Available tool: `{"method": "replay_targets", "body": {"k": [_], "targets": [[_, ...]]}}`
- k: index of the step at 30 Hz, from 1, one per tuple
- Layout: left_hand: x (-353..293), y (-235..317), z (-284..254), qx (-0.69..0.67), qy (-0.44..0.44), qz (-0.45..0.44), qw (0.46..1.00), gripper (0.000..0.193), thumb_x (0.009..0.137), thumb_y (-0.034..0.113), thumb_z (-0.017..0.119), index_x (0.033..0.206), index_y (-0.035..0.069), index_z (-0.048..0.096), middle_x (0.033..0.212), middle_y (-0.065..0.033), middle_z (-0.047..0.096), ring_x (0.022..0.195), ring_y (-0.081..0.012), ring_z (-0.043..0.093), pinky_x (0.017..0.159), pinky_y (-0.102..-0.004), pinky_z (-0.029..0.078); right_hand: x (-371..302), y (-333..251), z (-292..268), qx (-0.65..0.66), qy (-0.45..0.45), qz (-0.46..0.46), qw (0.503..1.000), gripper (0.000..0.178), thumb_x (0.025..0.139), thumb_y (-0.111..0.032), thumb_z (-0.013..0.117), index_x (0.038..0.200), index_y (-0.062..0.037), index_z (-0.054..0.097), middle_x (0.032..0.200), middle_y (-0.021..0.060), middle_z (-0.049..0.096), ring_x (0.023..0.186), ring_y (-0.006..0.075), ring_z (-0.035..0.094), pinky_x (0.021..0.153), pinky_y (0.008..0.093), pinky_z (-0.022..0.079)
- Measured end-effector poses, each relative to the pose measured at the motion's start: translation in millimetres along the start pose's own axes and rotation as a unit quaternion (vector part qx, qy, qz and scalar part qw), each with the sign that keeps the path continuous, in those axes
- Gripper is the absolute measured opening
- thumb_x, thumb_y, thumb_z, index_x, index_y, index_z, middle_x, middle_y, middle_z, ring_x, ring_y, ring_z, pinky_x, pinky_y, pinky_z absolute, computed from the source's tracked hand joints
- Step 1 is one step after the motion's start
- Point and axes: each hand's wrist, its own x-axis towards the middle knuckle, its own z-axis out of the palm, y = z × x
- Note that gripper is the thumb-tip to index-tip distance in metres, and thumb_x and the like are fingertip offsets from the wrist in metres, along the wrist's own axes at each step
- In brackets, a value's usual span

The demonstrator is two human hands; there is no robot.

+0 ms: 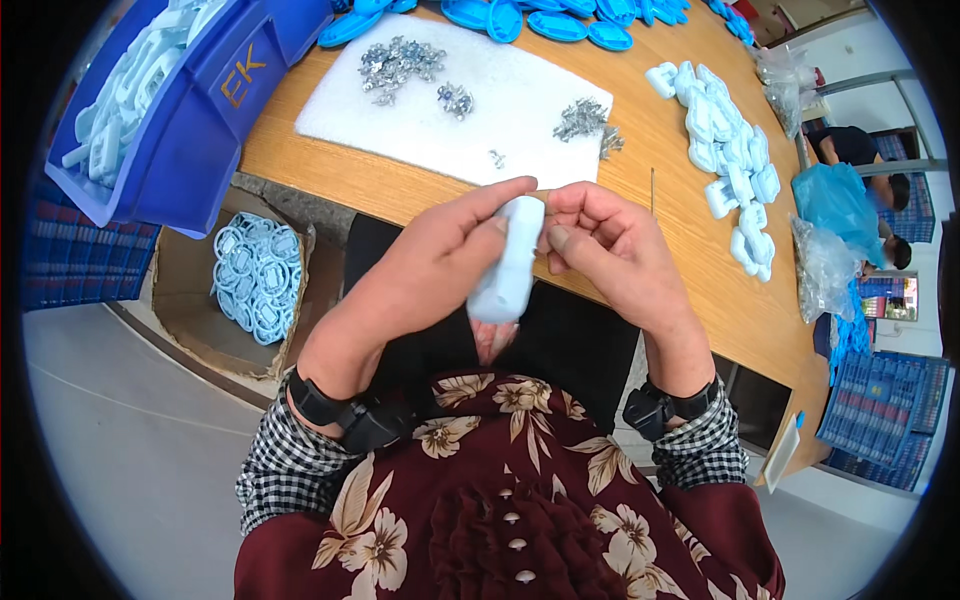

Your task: Assemble small mechanical or electronic plastic housings by inserting metal component pins manually.

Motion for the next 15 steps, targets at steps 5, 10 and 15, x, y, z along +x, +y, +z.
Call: {"method": "replay_targets", "body": {"k": [5, 10, 15], "targets": [[-0.5, 0.4, -9.3, -0.195, -0.064, -0.089, 0.975, 0.052, 0.104, 0.03, 0.044, 0.144, -0.002, 0.047, 0.083, -0.0074, 0.064, 0.072, -0.013, 0.059, 0.066, -0.0231, 0.047, 5.2, -8.7, 4.7, -0.07, -0.001, -0.022, 0.997, 0.023, 0.095, -0.014, 0.068, 0.11, 0.0023, 0.062, 0.088, 0.0014, 0.068, 0.077, 0.0055, 0.061, 0.069, 0.0218, 0.05], [6.6, -3.9, -8.6, -0.222, -0.085, -0.086, 0.967, 0.053, 0.104, 0.034, 0.047, 0.138, -0.006, 0.05, 0.086, -0.0096, 0.064, 0.074, -0.0159, 0.06, 0.068, -0.0259, 0.048, 18.8, 3.3, -0.9, -0.058, 0.021, -0.014, 0.998, 0.017, 0.095, -0.011, 0.068, 0.104, 0.0022, 0.065, 0.086, 0.0016, 0.068, 0.076, 0.0054, 0.061, 0.069, 0.0213, 0.05], [10.0, -11.4, -9.3, -0.352, -0.089, -0.115, 0.925, 0.05, 0.103, 0.035, 0.048, 0.129, -0.007, 0.055, 0.108, -0.0204, 0.066, 0.081, -0.0224, 0.064, 0.072, -0.0338, 0.054, 18.6, 6.5, -1.1, -0.041, 0.03, -0.02, 0.999, 0.02, 0.097, -0.015, 0.065, 0.106, 0.0029, 0.066, 0.084, 0.0026, 0.068, 0.08, 0.0062, 0.061, 0.072, 0.0232, 0.05]]}}
